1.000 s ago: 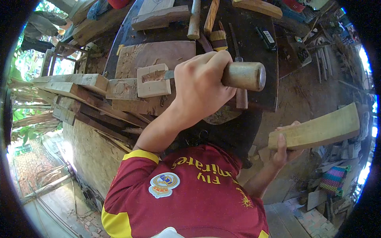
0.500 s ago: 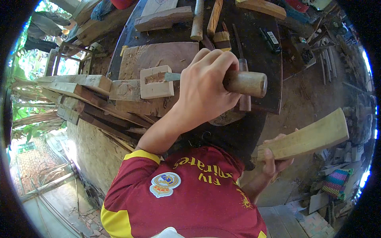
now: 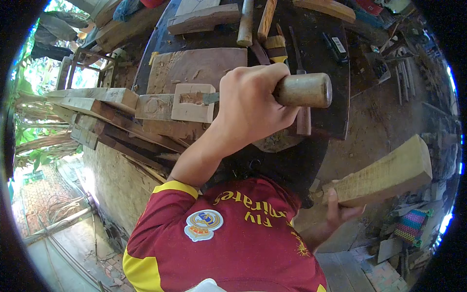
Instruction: Use a chisel and a wooden mallet to carve a mortise into a block of wood.
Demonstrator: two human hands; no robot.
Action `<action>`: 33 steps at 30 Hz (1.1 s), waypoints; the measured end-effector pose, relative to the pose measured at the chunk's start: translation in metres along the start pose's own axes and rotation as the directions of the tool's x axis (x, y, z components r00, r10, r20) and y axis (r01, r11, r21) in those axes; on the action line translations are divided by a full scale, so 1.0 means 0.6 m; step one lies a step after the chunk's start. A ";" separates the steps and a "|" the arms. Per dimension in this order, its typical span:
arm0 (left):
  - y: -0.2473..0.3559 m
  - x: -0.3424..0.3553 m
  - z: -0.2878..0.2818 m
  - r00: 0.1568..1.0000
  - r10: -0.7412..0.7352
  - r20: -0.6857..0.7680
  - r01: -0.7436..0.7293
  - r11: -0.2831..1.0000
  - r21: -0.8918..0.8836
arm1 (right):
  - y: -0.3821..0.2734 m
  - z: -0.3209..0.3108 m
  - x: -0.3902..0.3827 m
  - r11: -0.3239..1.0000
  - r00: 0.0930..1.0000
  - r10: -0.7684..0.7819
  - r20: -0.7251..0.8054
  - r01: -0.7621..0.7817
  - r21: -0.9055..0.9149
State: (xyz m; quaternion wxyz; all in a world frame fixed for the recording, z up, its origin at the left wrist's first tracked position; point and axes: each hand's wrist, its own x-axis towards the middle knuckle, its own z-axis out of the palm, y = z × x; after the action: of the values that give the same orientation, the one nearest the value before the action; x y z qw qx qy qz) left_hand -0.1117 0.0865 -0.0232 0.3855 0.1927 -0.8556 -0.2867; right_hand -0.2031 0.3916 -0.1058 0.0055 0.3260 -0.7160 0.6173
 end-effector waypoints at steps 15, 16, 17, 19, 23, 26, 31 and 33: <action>-0.008 -0.001 -0.018 1.000 0.000 -0.021 -0.001 0.998 -0.069 | -0.045 0.046 0.093 0.991 0.923 -0.076 -0.377 0.112 0.075; -0.007 -0.001 -0.013 1.000 0.009 -0.008 -0.010 0.998 -0.063 | -0.054 0.060 0.099 0.992 0.901 -0.004 -0.435 0.060 0.115; -0.008 -0.004 -0.011 1.000 0.012 -0.001 -0.012 0.999 -0.042 | -0.065 0.088 0.104 0.985 0.876 0.074 -0.477 0.009 0.171; -0.007 -0.006 -0.003 0.999 -0.012 0.037 0.012 1.000 -0.017 | -0.058 0.104 0.102 0.997 0.911 0.074 -0.405 -0.072 0.021; -0.004 -0.010 -0.004 0.995 -0.046 0.092 0.044 0.999 0.025 | -0.051 0.112 0.091 0.909 0.998 -0.056 -0.024 0.041 -0.414; -0.006 -0.010 -0.005 0.995 -0.046 0.089 0.044 0.999 0.022 | -0.046 0.099 0.093 0.937 0.994 -0.094 -0.062 0.068 -0.343; -0.007 -0.010 0.003 0.996 -0.030 0.083 0.028 0.999 0.019 | -0.001 0.111 0.071 0.935 0.960 -0.216 -0.176 0.152 -0.320; -0.006 -0.010 0.005 0.996 -0.024 0.086 0.020 0.998 0.053 | -0.020 0.119 0.063 0.769 0.973 -0.222 0.070 0.218 -0.601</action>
State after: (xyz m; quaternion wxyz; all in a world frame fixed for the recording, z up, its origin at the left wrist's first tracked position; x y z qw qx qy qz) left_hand -0.1098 0.0879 -0.0303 0.3398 0.1994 -0.8764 -0.2768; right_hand -0.1989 0.3105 -0.0971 0.1834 0.3868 -0.8324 0.3520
